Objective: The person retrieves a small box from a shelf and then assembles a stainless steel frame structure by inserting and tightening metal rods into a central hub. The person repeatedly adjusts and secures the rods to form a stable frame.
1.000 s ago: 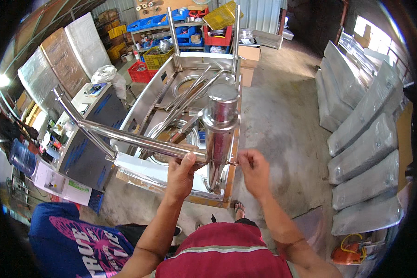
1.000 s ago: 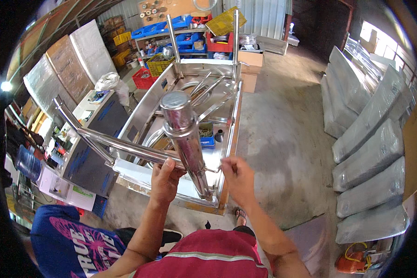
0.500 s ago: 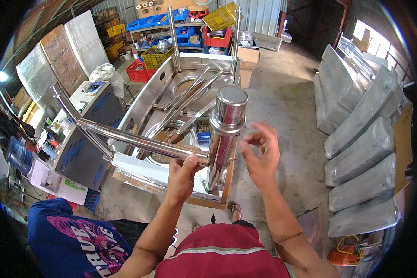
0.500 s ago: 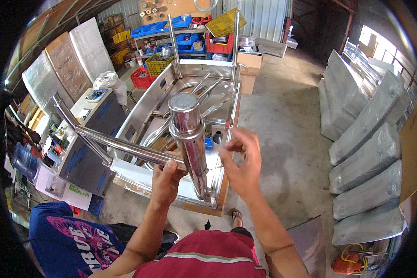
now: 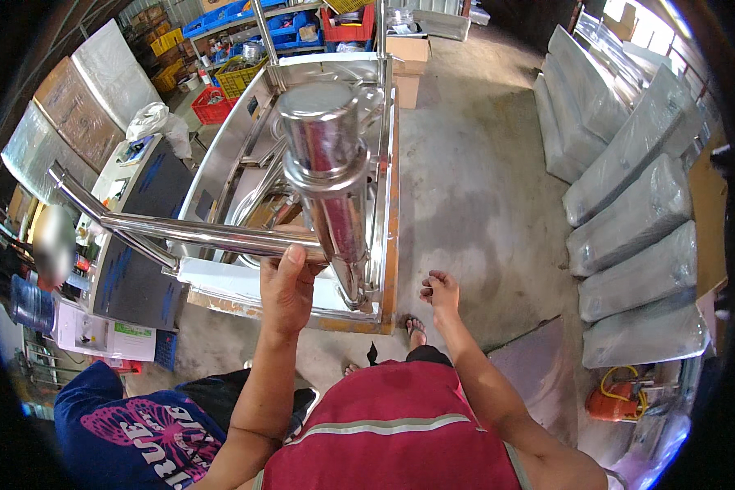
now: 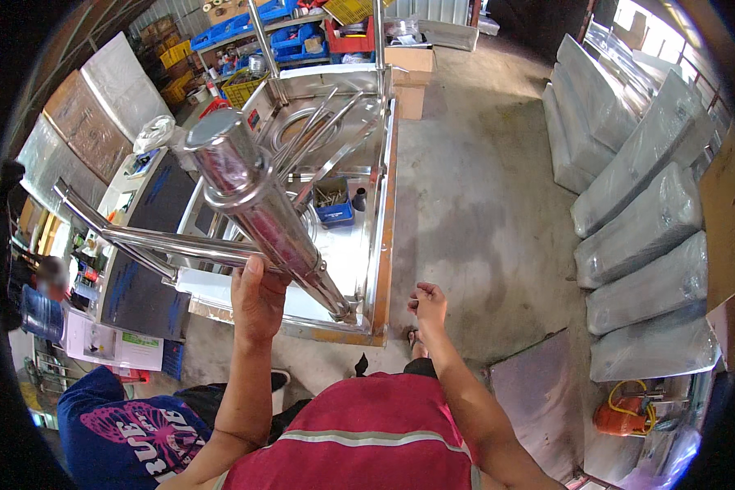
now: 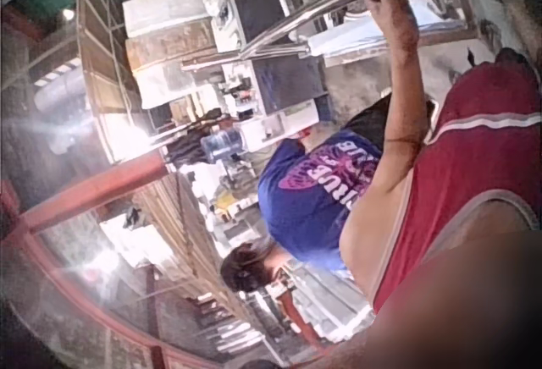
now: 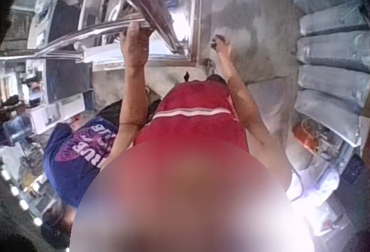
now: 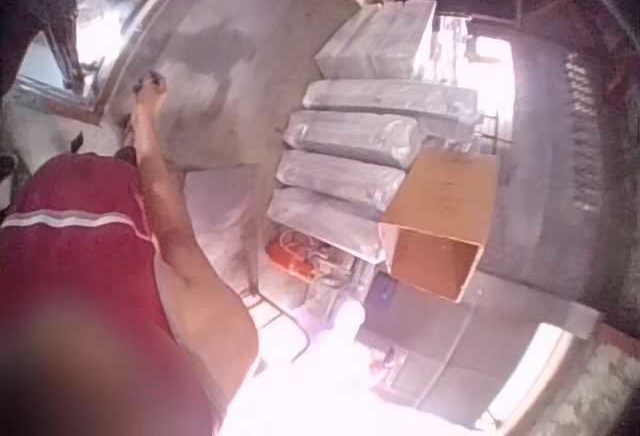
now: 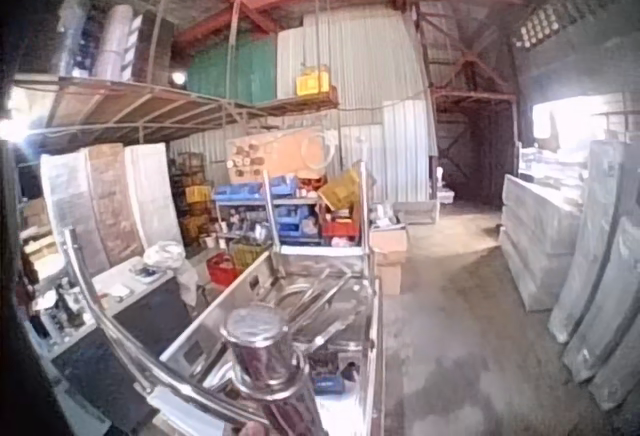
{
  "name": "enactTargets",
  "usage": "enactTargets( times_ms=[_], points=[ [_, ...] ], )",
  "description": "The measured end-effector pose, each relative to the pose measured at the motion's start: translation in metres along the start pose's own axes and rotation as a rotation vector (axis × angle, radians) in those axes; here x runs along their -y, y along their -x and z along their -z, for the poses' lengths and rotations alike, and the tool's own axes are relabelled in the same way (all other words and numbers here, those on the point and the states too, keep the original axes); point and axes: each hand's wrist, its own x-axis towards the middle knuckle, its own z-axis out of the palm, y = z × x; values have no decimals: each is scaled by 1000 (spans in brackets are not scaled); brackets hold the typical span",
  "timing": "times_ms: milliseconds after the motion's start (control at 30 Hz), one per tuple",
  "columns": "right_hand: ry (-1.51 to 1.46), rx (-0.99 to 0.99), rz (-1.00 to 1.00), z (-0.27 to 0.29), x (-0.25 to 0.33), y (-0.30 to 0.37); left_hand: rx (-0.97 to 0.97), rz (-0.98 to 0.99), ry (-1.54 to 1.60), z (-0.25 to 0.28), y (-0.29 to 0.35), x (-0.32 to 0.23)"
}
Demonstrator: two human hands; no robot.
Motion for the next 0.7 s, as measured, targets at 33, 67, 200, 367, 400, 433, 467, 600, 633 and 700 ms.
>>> enactTargets(
  times_ms=[33,67,200,367,400,433,467,600,633,700],
  points=[
    [21,8,5,2,-3,4,1,-1,-13,-1,0,-1],
    [40,17,9,2,-3,9,8,-9,-28,-3,0,-1],
    [99,115,239,-16,24,22,-79,-25,-47,-9,5,4],
    [225,392,499,-84,84,-7,-177,-7,-12,-4,10,11],
    [254,464,585,-105,93,-20,-210,-2,-8,-1,11,12],
    [353,507,585,-130,101,-37,-116,-12,54,0,13,13],
    [353,616,636,-156,106,-53,-180,-27,37,3,13,14],
    [732,900,657,-245,103,-121,-222,24,80,-8,25,20],
    [831,928,673,-269,95,-134,-209,-24,32,-14,28,23],
    [1004,1067,661,-309,73,-162,-288,-87,-60,-26,33,26]
  ],
)
